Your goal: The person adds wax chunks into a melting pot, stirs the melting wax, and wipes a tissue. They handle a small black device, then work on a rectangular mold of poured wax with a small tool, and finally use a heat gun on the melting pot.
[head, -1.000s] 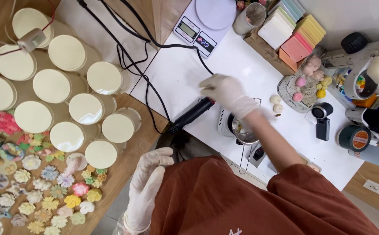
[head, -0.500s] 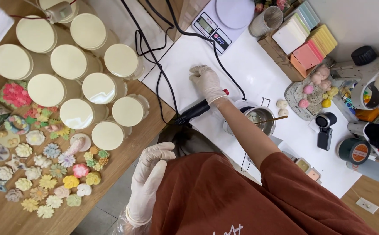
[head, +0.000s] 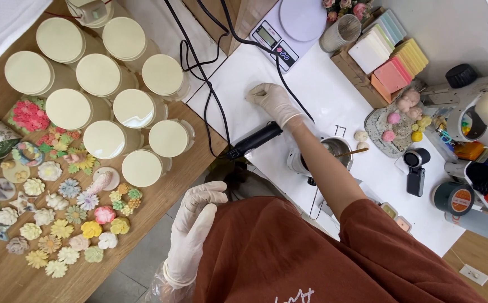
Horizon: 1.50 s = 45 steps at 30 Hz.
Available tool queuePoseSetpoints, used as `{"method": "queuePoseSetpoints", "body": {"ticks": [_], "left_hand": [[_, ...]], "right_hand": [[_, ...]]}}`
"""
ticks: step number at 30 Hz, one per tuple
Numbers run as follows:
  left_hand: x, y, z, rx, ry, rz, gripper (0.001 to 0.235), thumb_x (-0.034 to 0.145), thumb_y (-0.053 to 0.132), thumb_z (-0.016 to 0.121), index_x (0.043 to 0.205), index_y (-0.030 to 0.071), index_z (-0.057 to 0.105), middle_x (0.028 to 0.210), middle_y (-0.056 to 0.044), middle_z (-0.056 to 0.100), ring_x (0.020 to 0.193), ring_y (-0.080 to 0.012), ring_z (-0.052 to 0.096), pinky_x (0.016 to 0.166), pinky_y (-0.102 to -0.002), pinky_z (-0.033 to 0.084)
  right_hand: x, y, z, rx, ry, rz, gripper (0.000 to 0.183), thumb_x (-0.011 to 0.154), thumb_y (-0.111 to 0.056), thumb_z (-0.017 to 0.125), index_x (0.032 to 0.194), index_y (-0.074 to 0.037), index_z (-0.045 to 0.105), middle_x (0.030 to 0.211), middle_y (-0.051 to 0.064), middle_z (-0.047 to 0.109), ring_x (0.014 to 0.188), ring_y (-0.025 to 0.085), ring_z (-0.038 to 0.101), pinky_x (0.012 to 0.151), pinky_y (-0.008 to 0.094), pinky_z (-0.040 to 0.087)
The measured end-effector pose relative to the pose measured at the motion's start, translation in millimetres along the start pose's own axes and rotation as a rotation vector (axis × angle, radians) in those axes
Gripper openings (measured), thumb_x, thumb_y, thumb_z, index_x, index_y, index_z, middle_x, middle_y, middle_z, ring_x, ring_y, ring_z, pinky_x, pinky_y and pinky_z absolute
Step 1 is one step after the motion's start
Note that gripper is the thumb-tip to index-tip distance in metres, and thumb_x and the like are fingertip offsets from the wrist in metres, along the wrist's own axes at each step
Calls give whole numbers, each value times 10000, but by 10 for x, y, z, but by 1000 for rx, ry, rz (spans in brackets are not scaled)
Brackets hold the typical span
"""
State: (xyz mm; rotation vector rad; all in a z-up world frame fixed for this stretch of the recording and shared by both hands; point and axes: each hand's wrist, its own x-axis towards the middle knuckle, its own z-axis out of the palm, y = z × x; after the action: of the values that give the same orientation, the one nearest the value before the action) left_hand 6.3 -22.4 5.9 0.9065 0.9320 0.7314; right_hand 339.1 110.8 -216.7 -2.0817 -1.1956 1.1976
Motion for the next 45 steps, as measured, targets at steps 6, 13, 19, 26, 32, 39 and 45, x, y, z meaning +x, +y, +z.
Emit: {"method": "queuePoseSetpoints", "body": {"ticks": [6,13,19,26,32,39,45], "left_hand": [[8,-13,25,12,-24,42,212,985,0,509,1103,48,678,1298,-101,622,1227,-194,580,1104,-352,444],[-84,-1,102,14,-31,23,203,969,-27,530,1087,48,677,1303,-99,619,1220,-192,582,1098,-345,452],[-246,-93,-27,29,64,-4,226,968,-35,514,1079,44,694,1277,-96,631,1208,-187,589,1085,-336,455],[-264,-91,22,-18,64,-6,214,979,-27,517,1083,43,691,1276,-90,624,1212,-182,584,1093,-335,453],[-266,-32,49,24,36,11,198,978,-19,533,1081,44,691,1294,-94,625,1215,-182,588,1085,-336,462],[-237,-93,44,50,29,32,202,988,-6,529,1089,55,693,1285,-95,628,1204,-179,595,1082,-337,474],[-162,-48,130,81,-4,42,188,984,-2,545,1086,58,691,1291,-91,628,1191,-173,598,1063,-326,479]], "right_hand": [[-209,-264,-322,17,-71,38,264,841,-155,814,1096,-93,789,998,97,764,911,168,691,863,269,564],[-3,86,206,-288,-1,-182,283,846,-147,789,1126,-117,762,1072,102,753,928,222,727,891,308,559],[166,322,398,-308,134,-188,189,840,-149,786,1022,-97,773,1073,98,741,929,249,719,874,335,557],[200,326,339,-414,77,-210,137,825,-161,776,953,-112,791,1041,104,729,904,284,699,844,365,543],[84,17,41,-349,-57,-112,163,819,-193,816,958,-108,823,963,86,784,851,209,721,856,311,567],[-119,-338,-615,149,-219,-21,231,820,-166,837,1016,-51,793,922,66,789,815,129,721,809,261,612],[-152,-220,-388,-58,-152,-82,200,833,-164,828,1010,-76,798,971,70,786,835,158,721,835,268,592]]}}
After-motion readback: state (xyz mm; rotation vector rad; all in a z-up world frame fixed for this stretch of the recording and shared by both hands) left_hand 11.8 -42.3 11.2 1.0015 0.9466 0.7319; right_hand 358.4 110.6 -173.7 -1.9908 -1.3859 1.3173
